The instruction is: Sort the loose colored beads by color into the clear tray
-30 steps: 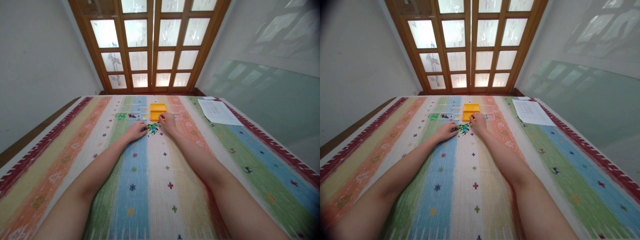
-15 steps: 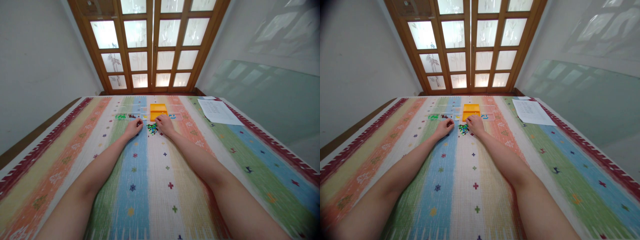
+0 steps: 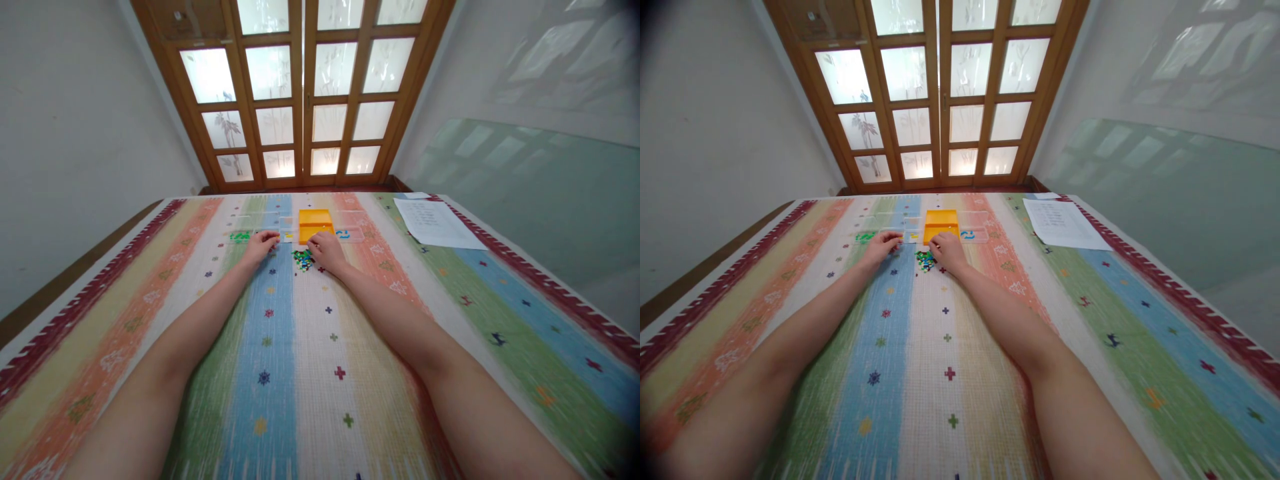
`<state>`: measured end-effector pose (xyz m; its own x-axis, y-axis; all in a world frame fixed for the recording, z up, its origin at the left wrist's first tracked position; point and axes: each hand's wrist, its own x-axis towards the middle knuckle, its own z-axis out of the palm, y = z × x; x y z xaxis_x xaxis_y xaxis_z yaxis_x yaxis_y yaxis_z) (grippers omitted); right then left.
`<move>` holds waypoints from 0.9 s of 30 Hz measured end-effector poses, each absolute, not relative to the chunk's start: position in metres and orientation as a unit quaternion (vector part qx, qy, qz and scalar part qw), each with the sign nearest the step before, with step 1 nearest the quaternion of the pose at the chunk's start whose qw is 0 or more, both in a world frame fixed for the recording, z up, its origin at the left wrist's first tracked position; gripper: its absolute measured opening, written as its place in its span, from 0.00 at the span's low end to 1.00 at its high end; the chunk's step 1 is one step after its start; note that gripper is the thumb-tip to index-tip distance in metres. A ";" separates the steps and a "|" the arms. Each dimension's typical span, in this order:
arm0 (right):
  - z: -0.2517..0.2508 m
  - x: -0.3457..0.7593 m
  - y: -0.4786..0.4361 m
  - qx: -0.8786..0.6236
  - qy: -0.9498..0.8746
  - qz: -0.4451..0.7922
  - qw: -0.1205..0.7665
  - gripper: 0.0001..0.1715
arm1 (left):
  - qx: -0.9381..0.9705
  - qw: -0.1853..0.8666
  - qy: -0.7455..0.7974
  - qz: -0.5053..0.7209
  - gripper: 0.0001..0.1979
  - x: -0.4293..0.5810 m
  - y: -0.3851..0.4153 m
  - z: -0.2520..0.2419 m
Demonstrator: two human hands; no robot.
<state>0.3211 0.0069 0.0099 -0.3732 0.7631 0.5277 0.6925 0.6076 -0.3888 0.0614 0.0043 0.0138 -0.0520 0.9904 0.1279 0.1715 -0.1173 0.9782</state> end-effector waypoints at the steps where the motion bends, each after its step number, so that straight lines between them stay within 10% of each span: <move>1: 0.010 0.321 0.007 -0.439 -0.828 0.053 0.344 0.15 | 0.552 0.420 0.522 0.497 0.16 0.060 0.006 0.016; 27: 0.012 0.320 0.004 -0.475 -0.799 0.039 0.368 0.14 | 0.850 0.116 0.430 0.282 0.08 0.107 -0.018 0.018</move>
